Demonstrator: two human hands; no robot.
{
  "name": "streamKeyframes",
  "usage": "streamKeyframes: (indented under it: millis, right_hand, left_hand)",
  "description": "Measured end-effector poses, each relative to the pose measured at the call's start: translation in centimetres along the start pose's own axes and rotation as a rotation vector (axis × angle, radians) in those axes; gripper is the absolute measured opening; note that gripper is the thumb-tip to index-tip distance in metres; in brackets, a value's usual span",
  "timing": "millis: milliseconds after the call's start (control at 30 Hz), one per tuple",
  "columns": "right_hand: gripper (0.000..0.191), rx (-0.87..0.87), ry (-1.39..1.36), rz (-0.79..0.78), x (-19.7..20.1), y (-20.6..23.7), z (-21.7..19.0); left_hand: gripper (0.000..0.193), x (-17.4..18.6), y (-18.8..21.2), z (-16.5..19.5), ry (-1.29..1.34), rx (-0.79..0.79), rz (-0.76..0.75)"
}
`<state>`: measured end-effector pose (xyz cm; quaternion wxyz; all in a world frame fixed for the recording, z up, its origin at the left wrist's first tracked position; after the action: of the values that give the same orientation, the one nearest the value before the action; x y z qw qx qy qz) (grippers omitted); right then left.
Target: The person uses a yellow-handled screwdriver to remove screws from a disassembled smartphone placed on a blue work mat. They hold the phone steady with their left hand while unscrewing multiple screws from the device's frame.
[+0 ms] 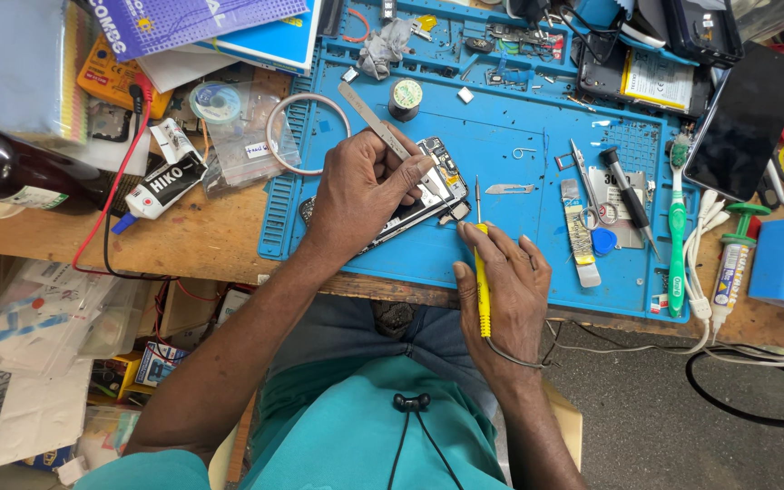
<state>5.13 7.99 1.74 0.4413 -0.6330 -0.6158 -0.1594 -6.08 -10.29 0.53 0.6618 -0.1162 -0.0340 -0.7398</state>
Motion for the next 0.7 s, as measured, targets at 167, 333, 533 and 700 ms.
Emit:
streamKeyframes:
  millis: [167, 333, 533, 700]
  right_hand:
    - [0.040, 0.017, 0.024, -0.026, -0.1, -0.2, -0.4]
    - [0.037, -0.013, -0.100, 0.046, 0.5, 0.7, 0.1]
    - [0.038, -0.031, -0.412, 0.290, 1.1, 2.6, 2.2]
    - [0.028, -0.022, -0.427, 0.364, 0.8, 3.4, 3.2]
  left_hand:
    - [0.021, 0.2, 0.0, 0.0, 0.001, -0.009, 0.002]
    - [0.021, 0.2, 0.0, 0.1, -0.003, -0.004, 0.005]
    - [0.021, 0.1, -0.1, 0.2, -0.008, 0.003, 0.005]
    - [0.021, 0.1, -0.2, -0.1, -0.009, 0.004, 0.004]
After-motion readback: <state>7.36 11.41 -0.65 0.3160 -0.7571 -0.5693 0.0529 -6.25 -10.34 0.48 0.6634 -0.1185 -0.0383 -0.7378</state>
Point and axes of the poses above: each hand's wrist, its own y-axis away from the middle knuckle, its own x-axis out of the back of the hand, z = x × y, the point moved 3 cm from there along -y, towards the middle knuckle, and after that the axes turned 6 degrees about -y, right-handed, at the moved point
